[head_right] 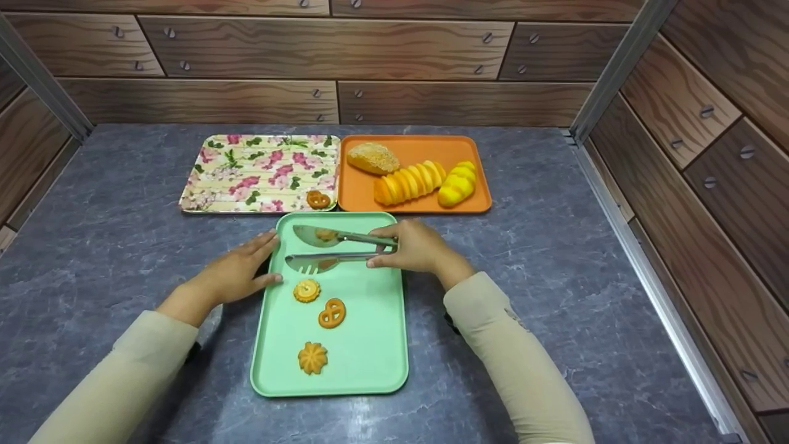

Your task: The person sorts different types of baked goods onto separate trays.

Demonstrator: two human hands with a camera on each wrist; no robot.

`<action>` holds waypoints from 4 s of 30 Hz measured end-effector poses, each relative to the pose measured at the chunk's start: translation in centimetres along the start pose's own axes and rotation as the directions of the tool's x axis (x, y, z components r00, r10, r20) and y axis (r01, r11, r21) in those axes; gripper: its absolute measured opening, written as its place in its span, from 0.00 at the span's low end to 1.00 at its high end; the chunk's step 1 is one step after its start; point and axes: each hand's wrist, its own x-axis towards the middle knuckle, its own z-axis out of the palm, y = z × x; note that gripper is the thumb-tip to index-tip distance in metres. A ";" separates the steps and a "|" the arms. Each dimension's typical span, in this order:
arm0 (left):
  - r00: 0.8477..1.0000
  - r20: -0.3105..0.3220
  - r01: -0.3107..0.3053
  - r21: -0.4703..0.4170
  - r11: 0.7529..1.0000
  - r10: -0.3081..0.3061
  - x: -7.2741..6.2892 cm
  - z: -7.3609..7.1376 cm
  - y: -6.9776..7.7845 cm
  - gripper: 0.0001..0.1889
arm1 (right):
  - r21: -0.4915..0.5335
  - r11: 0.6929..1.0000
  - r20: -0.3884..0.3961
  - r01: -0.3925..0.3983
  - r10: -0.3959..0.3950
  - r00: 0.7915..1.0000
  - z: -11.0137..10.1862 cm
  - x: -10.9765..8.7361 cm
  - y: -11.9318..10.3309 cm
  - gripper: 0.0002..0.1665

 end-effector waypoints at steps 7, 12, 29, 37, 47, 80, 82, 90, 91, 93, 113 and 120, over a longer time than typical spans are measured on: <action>1.000 -0.010 0.001 -0.003 1.000 -0.001 0.0 0.1 -0.1 0.42 | -0.004 1.000 0.078 0.016 -0.016 0.997 0.4 -0.2 -0.3 0.35; 1.000 -0.009 0.000 -0.006 1.000 0.000 -0.1 0.0 -0.1 0.42 | -0.027 0.999 0.097 0.020 -0.018 0.995 0.9 -0.3 -0.6 0.35; 1.000 -0.020 -0.014 -0.006 1.000 0.014 -0.1 0.1 0.0 0.41 | -0.150 0.983 0.088 0.104 -0.092 0.992 1.5 -0.3 -0.6 0.28; 1.000 -0.021 -0.013 -0.012 1.000 0.013 -0.1 0.1 0.0 0.41 | -0.168 0.978 0.092 0.123 -0.108 0.990 1.6 -0.1 -0.9 0.26; 1.000 -0.023 -0.012 -0.018 1.000 0.012 -0.2 0.0 0.0 0.41 | -0.172 0.976 0.086 0.133 -0.120 0.989 1.3 0.1 -0.8 0.25; 1.000 -0.023 0.000 -0.017 1.000 -0.001 0.0 0.2 0.0 0.41 | -0.098 0.955 -0.226 -0.280 0.253 0.941 0.3 6.7 -2.7 0.34; 1.000 -0.020 0.000 -0.018 1.000 0.000 0.0 0.2 0.0 0.41 | -0.104 0.947 -0.240 -0.303 0.272 0.932 0.6 7.3 -2.9 0.34; 1.000 -0.008 0.007 -0.024 1.000 -0.008 0.1 0.2 0.0 0.41 | -0.162 0.909 -0.294 -0.383 0.326 0.899 1.8 8.8 -3.3 0.33; 1.000 -0.005 0.011 -0.023 1.000 -0.011 0.1 0.2 -0.1 0.41 | -0.167 0.905 -0.301 -0.390 0.330 0.895 1.9 9.0 -3.3 0.33; 1.000 -0.005 0.012 -0.022 1.000 -0.012 0.1 0.2 -0.1 0.41 | -0.177 0.897 -0.310 -0.406 0.341 0.888 2.2 9.3 -3.3 0.33; 1.000 -0.021 -0.001 -0.019 1.000 0.000 0.0 0.3 -0.3 0.41 | -0.242 0.835 -0.344 -0.493 0.401 0.849 4.8 11.5 -5.5 0.28; 1.000 -0.020 0.000 -0.026 1.000 0.000 0.0 0.2 -0.2 0.41 | -0.243 0.835 -0.352 -0.493 0.398 0.847 5.3 11.5 -5.6 0.31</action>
